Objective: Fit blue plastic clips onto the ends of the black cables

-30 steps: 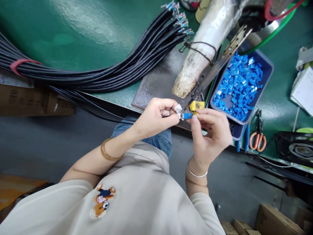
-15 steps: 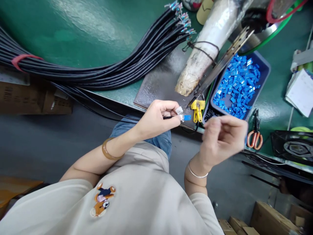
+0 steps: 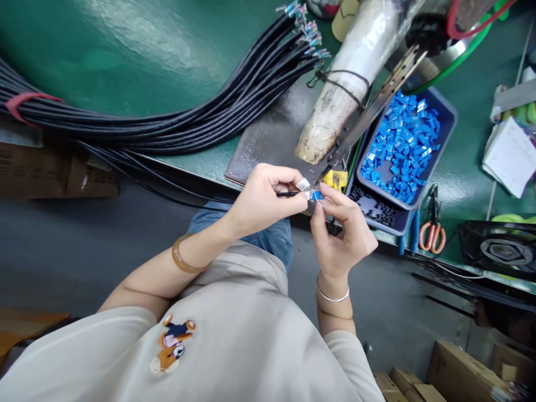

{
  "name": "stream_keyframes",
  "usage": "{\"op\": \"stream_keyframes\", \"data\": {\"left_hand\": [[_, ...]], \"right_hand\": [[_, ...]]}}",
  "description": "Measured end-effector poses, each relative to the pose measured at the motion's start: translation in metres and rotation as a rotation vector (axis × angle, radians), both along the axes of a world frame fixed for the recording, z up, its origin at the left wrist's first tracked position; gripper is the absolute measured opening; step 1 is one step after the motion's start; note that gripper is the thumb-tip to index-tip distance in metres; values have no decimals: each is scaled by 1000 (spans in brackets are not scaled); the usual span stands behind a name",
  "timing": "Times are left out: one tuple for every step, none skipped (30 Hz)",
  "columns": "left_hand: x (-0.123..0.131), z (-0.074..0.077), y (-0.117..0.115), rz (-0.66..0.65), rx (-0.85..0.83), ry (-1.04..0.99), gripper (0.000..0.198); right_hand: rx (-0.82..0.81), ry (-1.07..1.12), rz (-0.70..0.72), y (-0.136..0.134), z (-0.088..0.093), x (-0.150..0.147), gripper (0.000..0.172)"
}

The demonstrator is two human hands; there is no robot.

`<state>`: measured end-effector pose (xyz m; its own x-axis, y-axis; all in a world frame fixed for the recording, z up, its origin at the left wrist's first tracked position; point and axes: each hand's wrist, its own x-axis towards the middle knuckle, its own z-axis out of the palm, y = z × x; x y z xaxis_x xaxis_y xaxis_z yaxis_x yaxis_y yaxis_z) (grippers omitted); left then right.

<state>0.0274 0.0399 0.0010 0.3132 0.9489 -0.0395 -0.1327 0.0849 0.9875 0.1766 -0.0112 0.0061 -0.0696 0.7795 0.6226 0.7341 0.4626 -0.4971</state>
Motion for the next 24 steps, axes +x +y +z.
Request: {"op": "stream_keyframes", "data": {"left_hand": [[0, 0, 1, 5, 3, 13, 7], [0, 1, 2, 8, 7, 21, 8], [0, 1, 3, 11, 12, 27, 9], [0, 1, 3, 10, 16, 31, 9], [0, 2, 4, 10, 18, 35, 10], [0, 2, 4, 10, 17, 38, 10], [0, 2, 5, 12, 15, 41, 9], [0, 3, 5, 15, 13, 42, 8], [0, 3, 5, 20, 13, 38, 7], [1, 3, 5, 25, 14, 30, 6], [2, 3, 5, 33, 18, 19, 6], [2, 4, 5, 39, 20, 9, 6], [3, 4, 6, 46, 19, 1, 6], [3, 4, 6, 51, 16, -5, 6], [4, 4, 6, 55, 9, -9, 6], [4, 4, 7, 58, 1, -10, 6], [4, 4, 7, 60, -6, -12, 6], [4, 5, 7, 61, -11, -14, 7], [5, 5, 7, 63, -14, -17, 7], [5, 5, 7, 63, -15, -21, 8], [5, 6, 7, 63, -15, -25, 8], [4, 7, 7, 63, -16, -32, 8], [4, 7, 7, 63, -17, -39, 8], [4, 8, 7, 60, -21, -46, 9]], "right_hand": [[-21, 20, 0, 1, 0, 0, 19], [-44, 38, -1, 1, 0, 1, 17], [-65, 50, -4, 2, 1, 2, 16], [-83, 57, -8, 2, 1, 2, 15], [-99, 65, -10, 2, 2, 3, 14], [-114, 73, -10, 2, 2, 3, 14], [-128, 81, -10, 2, 3, 4, 13], [-138, 89, -8, 2, 4, 4, 13], [-143, 94, -5, 2, 4, 4, 12], [-144, 95, -1, 3, 5, 3, 12], [-142, 95, 3, 3, 5, 3, 12], [-139, 95, 5, 3, 5, 3, 12], [-139, 94, 6, 4, 6, 3, 13], [-140, 93, 5, 4, 6, 3, 13], [-141, 92, 2, 4, 6, 2, 13], [-143, 90, -1, 5, 6, 2, 13], [-144, 89, -3, 5, 6, 2, 12], [-146, 88, -5, 6, 6, 2, 11], [-146, 87, -5, 6, 6, 3, 11], [-144, 85, -6, 6, 7, 3, 10], [-142, 81, -8, 6, 7, 3, 10], [-137, 77, -8, 7, 8, 2, 11], [-131, 71, -9, 7, 9, 2, 11], [-124, 66, -8, 7, 10, 2, 12]]}}
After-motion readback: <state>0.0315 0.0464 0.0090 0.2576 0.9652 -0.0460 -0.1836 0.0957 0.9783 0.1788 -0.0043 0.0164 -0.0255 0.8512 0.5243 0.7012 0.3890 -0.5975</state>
